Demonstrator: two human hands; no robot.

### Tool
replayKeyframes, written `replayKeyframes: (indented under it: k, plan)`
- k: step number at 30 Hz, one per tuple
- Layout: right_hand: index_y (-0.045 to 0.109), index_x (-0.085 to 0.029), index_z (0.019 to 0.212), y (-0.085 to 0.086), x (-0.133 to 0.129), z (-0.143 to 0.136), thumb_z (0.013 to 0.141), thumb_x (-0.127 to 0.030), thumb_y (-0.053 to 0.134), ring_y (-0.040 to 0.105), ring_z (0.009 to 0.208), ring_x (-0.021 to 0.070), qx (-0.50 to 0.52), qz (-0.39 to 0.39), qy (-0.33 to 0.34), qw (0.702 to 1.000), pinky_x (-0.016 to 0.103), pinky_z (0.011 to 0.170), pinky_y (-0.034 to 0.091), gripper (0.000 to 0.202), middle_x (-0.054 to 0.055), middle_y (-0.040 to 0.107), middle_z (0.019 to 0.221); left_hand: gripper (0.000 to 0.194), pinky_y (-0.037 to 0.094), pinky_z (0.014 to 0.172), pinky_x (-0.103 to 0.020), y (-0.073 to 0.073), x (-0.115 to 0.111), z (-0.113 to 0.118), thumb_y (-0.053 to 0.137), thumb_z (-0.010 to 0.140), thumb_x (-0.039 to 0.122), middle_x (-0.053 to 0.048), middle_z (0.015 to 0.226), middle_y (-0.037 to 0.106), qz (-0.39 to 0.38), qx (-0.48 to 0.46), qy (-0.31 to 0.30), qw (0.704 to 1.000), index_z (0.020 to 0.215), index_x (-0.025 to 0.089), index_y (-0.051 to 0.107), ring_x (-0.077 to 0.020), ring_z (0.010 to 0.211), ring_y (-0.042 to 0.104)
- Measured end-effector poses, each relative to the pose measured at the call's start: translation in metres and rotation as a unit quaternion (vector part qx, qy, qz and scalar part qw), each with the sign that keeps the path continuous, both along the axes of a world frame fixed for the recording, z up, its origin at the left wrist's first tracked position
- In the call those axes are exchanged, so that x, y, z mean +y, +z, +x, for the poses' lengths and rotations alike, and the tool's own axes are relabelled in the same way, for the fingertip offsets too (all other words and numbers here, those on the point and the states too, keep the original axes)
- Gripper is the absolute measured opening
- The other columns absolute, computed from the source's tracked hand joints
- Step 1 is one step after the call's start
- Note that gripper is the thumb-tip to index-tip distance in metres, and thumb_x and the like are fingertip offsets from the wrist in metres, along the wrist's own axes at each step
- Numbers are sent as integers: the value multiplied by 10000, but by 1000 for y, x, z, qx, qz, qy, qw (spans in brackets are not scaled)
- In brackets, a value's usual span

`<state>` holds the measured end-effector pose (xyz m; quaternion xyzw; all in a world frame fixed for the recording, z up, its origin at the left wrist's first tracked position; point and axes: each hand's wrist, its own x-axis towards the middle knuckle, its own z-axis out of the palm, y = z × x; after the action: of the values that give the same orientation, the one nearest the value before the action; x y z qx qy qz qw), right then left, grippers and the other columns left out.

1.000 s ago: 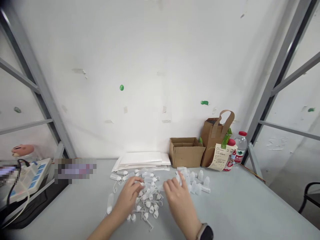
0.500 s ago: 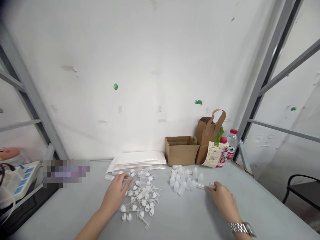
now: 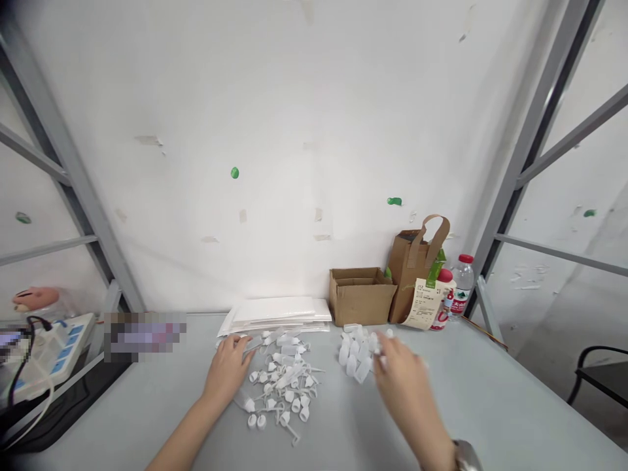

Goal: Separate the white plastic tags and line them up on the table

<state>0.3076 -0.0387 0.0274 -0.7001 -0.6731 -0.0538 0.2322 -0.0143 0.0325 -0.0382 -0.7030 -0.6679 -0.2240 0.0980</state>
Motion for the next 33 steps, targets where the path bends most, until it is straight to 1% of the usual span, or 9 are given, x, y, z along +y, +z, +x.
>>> replayKeyframes:
  k: [3, 5, 12, 15, 19, 24, 27, 30, 33]
  plan:
    - [523, -223, 1151, -3, 10, -47, 844, -191, 401, 542, 977, 208, 44, -26, 247, 968, 338, 840, 431, 332, 90, 571, 1070, 270, 423, 781, -332, -1, 1, -4, 496, 801, 248, -101, 951, 577, 4, -7, 4, 1000, 1032, 169, 610, -239, 892, 522]
    - [504, -243, 1180, -14, 18, -70, 830, -171, 466, 512, 1016, 209, 44, -54, 322, 944, 337, 864, 421, 359, 77, 543, 1125, 265, 422, 777, -336, -2, 2, -5, 497, 800, 257, -97, 940, 581, 6, -12, 5, 1000, 1024, 167, 608, -238, 885, 519]
    - [606, -193, 984, -43, 36, -97, 772, -129, 577, 505, 956, 217, 59, -87, 328, 939, 338, 837, 411, 223, 65, 577, 1010, 234, 431, 788, -341, 4, -1, 0, 502, 798, 278, -82, 937, 592, 12, -35, -11, 999, 974, 173, 616, -235, 904, 525]
    - [605, -180, 954, -45, 36, -96, 782, -130, 564, 506, 936, 207, 112, -76, 314, 940, 324, 833, 407, 183, 60, 585, 977, 242, 432, 831, -335, 19, -12, 11, 453, 830, 343, -52, 930, 604, -1, -137, -119, 983, 934, 210, 625, -212, 933, 527]
    - [612, -195, 951, -45, 28, -94, 808, -184, 535, 515, 923, 190, 196, -69, 318, 925, 306, 832, 409, 163, 49, 589, 944, 256, 441, 827, -298, 32, -32, 30, 474, 816, 385, -21, 935, 628, -119, -246, -296, 915, 985, 258, 618, -181, 910, 554]
    - [589, -240, 1057, -33, 13, -85, 809, -278, 530, 556, 832, 165, 252, -102, 323, 906, 286, 778, 443, 257, 30, 599, 914, 234, 448, 770, -262, 26, -41, 44, 476, 811, 353, -24, 855, 666, -187, -291, -319, 882, 879, 233, 666, -167, 822, 587]
    - [548, -238, 1113, -24, 14, -41, 829, -355, 471, 564, 808, 170, 262, -31, 226, 938, 297, 743, 455, 317, 53, 601, 1006, 215, 456, 722, -255, 25, -39, 44, 484, 795, 328, -21, 794, 663, -188, -313, -290, 884, 793, 224, 672, -164, 770, 589]
    - [551, -122, 1094, -29, 26, 35, 852, -360, 348, 554, 858, 232, 211, 106, -31, 971, 360, 741, 450, 396, 147, 584, 1030, 180, 470, 671, -254, 26, -35, 42, 495, 763, 289, -25, 808, 652, -174, -342, -255, 887, 788, 220, 660, -165, 750, 586]
    - [565, -82, 1108, -51, 41, 104, 806, -344, 401, 508, 992, 327, 67, 51, -199, 976, 475, 813, 396, 431, 209, 561, 1080, 181, 486, 590, -248, 25, -31, 39, 492, 745, 282, -37, 848, 642, -177, -372, -237, 880, 808, 211, 647, -165, 723, 586]
